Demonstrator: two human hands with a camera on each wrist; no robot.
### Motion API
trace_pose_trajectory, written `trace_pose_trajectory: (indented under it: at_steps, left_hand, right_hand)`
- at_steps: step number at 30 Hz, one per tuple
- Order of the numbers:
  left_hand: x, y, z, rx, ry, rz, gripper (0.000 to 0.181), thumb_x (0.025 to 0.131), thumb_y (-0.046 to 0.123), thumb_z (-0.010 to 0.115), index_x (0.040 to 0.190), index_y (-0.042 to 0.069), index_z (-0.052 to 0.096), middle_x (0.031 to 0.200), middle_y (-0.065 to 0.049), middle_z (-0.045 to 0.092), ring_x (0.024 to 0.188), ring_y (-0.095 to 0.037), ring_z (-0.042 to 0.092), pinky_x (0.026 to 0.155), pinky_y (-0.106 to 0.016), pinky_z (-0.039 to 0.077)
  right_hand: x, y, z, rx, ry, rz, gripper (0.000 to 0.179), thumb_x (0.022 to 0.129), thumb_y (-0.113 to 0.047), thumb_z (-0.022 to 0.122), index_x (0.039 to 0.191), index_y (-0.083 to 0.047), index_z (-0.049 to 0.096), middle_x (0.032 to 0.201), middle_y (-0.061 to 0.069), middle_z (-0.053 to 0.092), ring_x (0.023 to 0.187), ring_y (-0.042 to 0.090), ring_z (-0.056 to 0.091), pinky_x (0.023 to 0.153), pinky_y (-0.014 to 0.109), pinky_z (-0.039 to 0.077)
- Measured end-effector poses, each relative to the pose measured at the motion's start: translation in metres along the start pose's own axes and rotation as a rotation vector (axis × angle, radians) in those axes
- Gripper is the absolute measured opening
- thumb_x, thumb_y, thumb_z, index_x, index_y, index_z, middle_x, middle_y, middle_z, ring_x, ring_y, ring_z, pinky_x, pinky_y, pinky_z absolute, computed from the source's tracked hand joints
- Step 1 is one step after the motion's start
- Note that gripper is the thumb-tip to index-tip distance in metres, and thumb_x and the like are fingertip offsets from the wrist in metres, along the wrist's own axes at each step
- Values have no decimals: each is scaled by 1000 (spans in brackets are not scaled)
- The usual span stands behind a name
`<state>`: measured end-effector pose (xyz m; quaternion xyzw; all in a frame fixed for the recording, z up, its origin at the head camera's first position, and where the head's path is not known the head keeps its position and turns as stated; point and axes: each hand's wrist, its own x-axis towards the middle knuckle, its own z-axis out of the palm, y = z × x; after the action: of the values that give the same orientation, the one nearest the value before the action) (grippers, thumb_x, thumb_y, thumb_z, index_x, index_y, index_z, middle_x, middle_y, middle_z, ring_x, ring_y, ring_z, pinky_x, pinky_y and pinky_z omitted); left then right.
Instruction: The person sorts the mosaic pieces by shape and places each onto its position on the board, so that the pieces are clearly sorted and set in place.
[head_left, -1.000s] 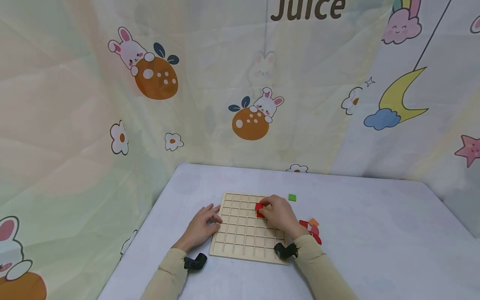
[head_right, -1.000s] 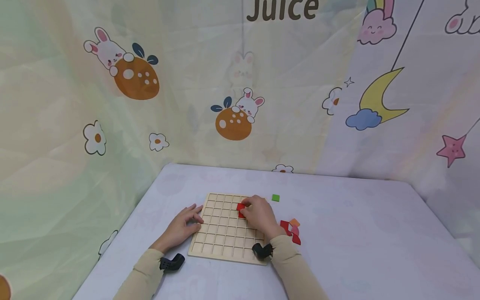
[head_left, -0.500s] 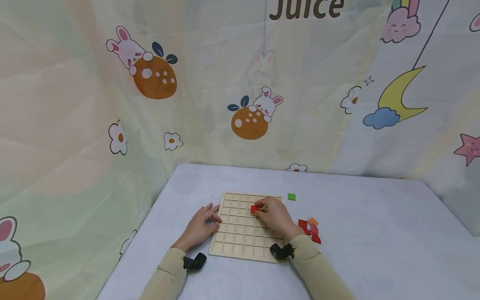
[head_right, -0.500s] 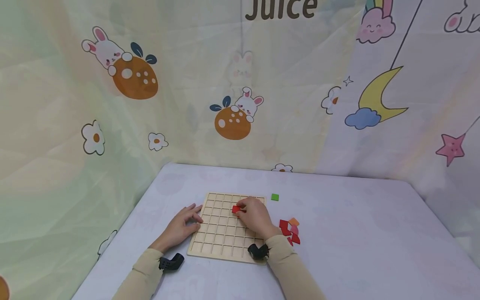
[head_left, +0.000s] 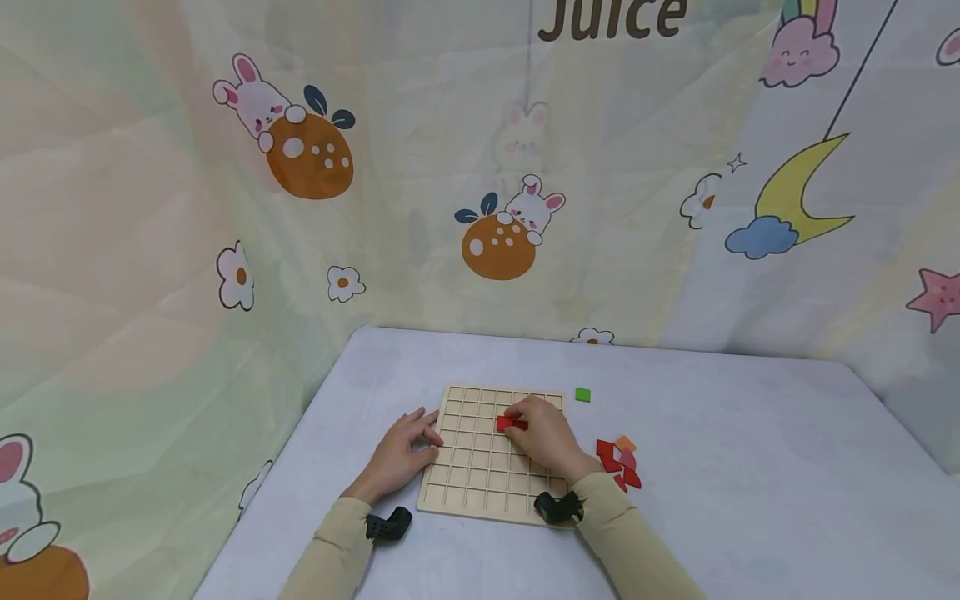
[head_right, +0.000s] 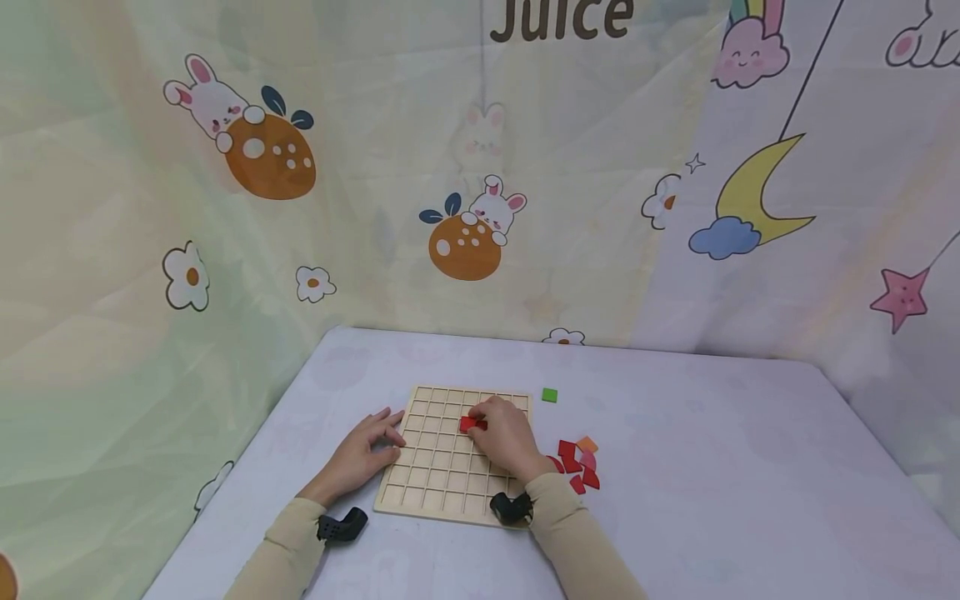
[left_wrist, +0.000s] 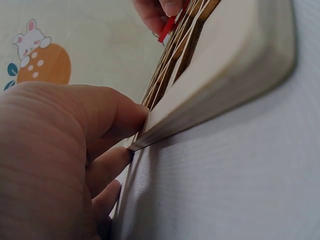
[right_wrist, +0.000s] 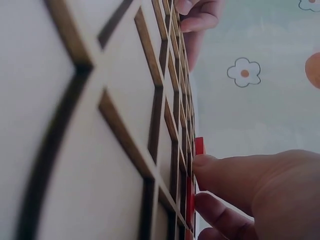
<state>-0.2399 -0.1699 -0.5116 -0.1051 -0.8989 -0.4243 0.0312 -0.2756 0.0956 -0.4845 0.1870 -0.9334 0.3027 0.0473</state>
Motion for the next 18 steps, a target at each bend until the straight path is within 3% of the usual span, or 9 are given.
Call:
trace_pose_trajectory:
  at_steps: [18]
  left_hand:
    - [0, 0, 1, -1, 7, -1, 13, 85, 12, 70, 84, 25, 66, 147, -4, 49, 146, -32, 25, 120, -55, 13]
  right_hand:
    - [0, -1, 6, -34, 39, -10, 24, 83, -20, 77, 106, -14, 74, 106, 2, 62, 97, 20, 60, 84, 37, 54]
